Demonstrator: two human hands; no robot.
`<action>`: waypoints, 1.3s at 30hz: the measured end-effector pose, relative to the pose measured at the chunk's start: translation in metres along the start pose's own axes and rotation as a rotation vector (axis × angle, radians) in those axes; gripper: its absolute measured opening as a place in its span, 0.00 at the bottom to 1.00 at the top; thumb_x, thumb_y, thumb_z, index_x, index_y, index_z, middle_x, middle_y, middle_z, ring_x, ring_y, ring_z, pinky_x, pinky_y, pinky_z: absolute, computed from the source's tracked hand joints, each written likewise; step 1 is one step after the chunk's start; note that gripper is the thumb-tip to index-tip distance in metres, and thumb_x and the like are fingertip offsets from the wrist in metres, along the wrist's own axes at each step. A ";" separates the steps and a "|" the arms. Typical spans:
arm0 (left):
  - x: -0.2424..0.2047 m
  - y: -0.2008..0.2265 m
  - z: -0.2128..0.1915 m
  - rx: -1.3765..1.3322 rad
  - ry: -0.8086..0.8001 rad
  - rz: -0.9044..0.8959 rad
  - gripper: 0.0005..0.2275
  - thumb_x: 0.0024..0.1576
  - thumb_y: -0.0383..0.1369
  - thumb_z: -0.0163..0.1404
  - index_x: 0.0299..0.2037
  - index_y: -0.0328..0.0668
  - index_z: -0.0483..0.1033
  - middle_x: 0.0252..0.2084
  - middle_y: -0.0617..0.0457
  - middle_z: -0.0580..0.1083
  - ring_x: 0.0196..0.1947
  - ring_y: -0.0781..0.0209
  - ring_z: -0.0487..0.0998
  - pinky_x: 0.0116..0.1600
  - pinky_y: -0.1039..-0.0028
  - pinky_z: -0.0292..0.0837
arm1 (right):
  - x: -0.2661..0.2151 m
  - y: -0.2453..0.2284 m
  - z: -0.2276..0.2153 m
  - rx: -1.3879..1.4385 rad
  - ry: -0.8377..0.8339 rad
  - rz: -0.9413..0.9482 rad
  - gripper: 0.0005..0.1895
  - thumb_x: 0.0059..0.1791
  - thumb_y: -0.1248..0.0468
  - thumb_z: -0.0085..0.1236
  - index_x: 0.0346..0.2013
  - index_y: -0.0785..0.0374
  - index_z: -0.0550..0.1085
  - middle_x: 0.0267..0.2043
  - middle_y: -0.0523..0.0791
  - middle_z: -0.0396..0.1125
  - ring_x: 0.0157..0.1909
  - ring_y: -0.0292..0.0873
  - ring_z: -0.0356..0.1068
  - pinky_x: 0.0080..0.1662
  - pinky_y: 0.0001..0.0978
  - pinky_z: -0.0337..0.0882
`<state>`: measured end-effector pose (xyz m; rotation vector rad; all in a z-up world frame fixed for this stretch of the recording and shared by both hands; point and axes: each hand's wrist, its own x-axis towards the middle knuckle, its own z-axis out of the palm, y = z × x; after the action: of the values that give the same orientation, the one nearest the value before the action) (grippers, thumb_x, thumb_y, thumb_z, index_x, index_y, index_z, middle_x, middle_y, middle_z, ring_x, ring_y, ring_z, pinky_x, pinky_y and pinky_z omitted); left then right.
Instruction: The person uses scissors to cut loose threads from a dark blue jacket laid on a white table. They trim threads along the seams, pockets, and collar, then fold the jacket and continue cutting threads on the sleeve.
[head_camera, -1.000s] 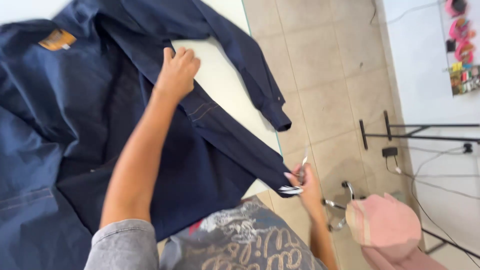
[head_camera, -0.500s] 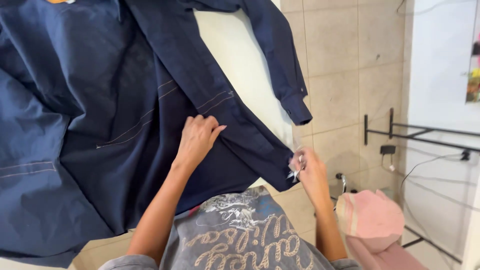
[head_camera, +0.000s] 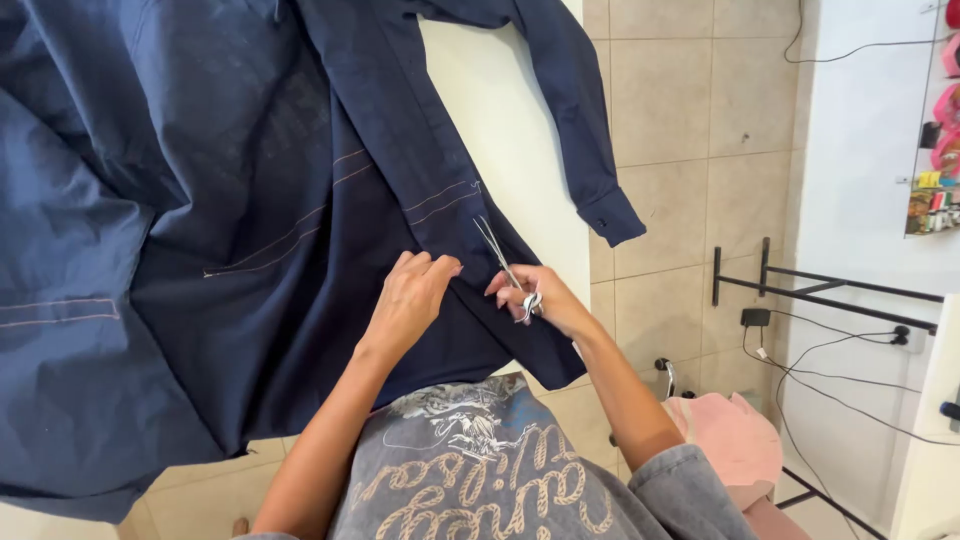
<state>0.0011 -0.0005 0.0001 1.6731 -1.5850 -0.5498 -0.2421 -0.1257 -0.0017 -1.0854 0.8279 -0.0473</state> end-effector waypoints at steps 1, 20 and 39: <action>0.001 -0.001 -0.001 -0.002 0.002 0.009 0.07 0.72 0.32 0.46 0.43 0.48 0.78 0.19 0.55 0.67 0.27 0.58 0.70 0.42 0.73 0.68 | 0.004 0.002 -0.004 -0.005 0.035 0.000 0.10 0.52 0.68 0.67 0.45 0.72 0.79 0.29 0.50 0.74 0.17 0.34 0.68 0.19 0.21 0.67; 0.017 0.008 0.048 0.171 0.165 -0.140 0.09 0.72 0.35 0.44 0.40 0.43 0.70 0.45 0.52 0.65 0.43 0.46 0.68 0.43 0.61 0.61 | -0.034 0.009 0.009 0.043 0.211 0.055 0.12 0.52 0.69 0.69 0.44 0.74 0.78 0.27 0.53 0.73 0.19 0.39 0.72 0.19 0.28 0.73; 0.024 0.012 0.043 -0.353 0.266 -0.435 0.08 0.67 0.27 0.57 0.40 0.44 0.69 0.48 0.50 0.78 0.34 0.49 0.81 0.40 0.65 0.78 | -0.016 0.051 0.009 -0.049 0.546 -0.138 0.13 0.52 0.68 0.71 0.48 0.71 0.80 0.33 0.52 0.76 0.24 0.39 0.77 0.30 0.28 0.80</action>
<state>-0.0356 -0.0333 -0.0136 1.7322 -0.8760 -0.7407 -0.2662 -0.0865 -0.0314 -1.1926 1.2435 -0.4573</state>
